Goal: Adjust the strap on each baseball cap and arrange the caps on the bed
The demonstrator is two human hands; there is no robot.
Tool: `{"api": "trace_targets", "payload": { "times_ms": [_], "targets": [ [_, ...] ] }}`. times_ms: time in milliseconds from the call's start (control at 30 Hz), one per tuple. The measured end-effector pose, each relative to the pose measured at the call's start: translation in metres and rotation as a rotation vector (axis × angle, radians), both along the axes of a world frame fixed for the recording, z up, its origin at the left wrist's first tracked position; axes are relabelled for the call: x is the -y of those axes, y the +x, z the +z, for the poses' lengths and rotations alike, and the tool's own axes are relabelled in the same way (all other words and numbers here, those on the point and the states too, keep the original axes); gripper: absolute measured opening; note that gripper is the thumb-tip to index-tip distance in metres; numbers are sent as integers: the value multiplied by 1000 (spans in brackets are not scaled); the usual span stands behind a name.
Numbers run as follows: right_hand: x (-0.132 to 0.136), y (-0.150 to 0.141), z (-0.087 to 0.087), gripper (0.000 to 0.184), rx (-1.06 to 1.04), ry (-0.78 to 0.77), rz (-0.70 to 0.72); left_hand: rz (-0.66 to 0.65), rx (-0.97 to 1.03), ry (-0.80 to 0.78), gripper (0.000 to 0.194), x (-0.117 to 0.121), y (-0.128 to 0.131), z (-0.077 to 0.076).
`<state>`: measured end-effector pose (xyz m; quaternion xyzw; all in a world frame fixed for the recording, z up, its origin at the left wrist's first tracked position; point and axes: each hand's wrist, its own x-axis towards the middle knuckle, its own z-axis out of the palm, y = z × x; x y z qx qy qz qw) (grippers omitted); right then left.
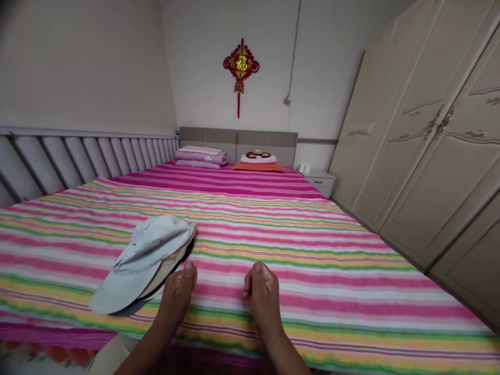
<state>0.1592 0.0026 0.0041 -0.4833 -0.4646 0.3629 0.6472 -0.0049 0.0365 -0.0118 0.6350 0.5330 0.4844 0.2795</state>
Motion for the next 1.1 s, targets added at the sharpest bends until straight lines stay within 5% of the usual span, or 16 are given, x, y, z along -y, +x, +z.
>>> {"api": "trace_targets", "payload": {
  "times_ms": [600, 833, 967, 1100],
  "targets": [
    [4, -8, 8, 56, 115, 24, -83, -56, -18, 20, 46, 2, 3, 8],
    [8, -9, -12, 43, 249, -37, 88, -28, 52, 17, 43, 8, -7, -3],
    [13, -10, -47, 35, 495, -184, 207, 1, 415, -175, 37, 6, -32, -30],
    [21, -13, -78, 28, 533, -198, 340, 261, 917, -368, 35, 11, -71, -64]
  ]
}}
